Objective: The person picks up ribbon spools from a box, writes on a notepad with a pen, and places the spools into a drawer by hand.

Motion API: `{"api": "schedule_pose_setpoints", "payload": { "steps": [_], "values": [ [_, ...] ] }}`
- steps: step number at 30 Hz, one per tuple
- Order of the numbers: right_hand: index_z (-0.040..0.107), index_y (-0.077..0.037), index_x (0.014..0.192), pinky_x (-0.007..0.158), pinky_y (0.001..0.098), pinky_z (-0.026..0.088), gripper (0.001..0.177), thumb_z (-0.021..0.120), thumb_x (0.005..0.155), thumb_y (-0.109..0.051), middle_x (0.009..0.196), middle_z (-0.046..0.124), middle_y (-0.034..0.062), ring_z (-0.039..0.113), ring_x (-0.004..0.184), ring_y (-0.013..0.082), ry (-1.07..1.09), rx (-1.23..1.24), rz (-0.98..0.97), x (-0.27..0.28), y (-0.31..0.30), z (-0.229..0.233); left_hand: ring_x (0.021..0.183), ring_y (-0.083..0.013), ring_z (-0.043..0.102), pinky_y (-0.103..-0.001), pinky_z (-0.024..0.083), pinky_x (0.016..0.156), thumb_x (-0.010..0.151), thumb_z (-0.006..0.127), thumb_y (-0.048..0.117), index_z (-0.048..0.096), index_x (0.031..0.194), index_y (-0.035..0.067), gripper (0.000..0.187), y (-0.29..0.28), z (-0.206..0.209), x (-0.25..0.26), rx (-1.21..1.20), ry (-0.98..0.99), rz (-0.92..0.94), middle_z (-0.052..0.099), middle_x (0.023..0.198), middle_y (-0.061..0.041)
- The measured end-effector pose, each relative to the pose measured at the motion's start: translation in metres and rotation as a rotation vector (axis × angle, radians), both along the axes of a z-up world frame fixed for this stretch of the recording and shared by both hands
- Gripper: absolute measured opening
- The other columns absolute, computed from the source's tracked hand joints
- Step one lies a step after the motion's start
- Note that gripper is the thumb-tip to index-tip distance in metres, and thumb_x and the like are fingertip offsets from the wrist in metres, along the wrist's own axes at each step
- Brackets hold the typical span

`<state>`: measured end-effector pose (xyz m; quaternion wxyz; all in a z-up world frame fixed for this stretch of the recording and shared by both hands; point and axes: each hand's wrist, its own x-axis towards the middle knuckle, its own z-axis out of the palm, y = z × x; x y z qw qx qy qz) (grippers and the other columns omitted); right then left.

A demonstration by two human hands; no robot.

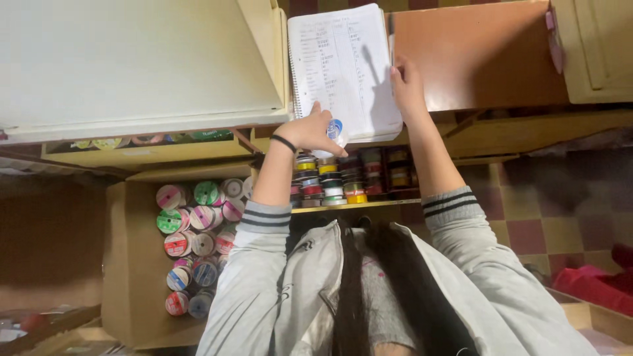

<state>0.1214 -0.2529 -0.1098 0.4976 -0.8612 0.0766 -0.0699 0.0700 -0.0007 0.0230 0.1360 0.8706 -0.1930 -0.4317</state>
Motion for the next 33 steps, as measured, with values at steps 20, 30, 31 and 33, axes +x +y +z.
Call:
{"api": "schedule_pose_setpoints", "payload": {
  "steps": [20,30,31,33],
  "values": [
    [0.061,-0.005,0.078,0.061,0.0246,0.057,0.01,0.056,0.074,0.003,0.062,0.065,0.0084,0.068,0.059,0.0155,-0.12,0.44,0.041,-0.017,0.039,0.032,0.122,-0.0323,0.052,-0.038,0.047,0.087,0.07,0.072,0.053,0.023,0.146,0.005,0.102,0.006,-0.01,0.001,-0.148,-0.036,0.113,-0.016,0.162,-0.01],
    [0.065,-0.006,0.073,0.059,0.0203,0.053,0.006,0.063,0.07,-0.001,0.063,0.067,0.0038,0.066,0.06,0.01,-0.119,0.319,0.074,-0.014,0.038,0.028,0.132,-0.0327,0.044,-0.039,0.044,0.093,0.069,0.073,0.054,0.029,0.142,0.007,0.098,0.003,-0.021,0.003,-0.154,-0.067,0.105,-0.014,0.161,-0.013],
    [0.065,-0.005,0.075,0.059,0.0209,0.054,0.006,0.063,0.071,-0.001,0.063,0.067,0.0044,0.067,0.06,0.011,-0.118,0.316,0.085,-0.014,0.038,0.028,0.127,-0.0339,0.048,-0.04,0.045,0.09,0.069,0.073,0.055,0.03,0.142,0.006,0.098,0.002,-0.02,0.002,-0.143,-0.071,0.107,-0.015,0.161,-0.014],
    [0.065,-0.004,0.077,0.06,0.0216,0.055,0.005,0.063,0.073,-0.001,0.063,0.067,0.0049,0.068,0.061,0.012,-0.116,0.312,0.093,-0.014,0.038,0.027,0.121,-0.035,0.053,-0.041,0.046,0.088,0.069,0.073,0.055,0.031,0.141,0.006,0.097,-0.002,-0.019,0.0,-0.134,-0.075,0.106,-0.015,0.161,-0.015]
  ]
}}
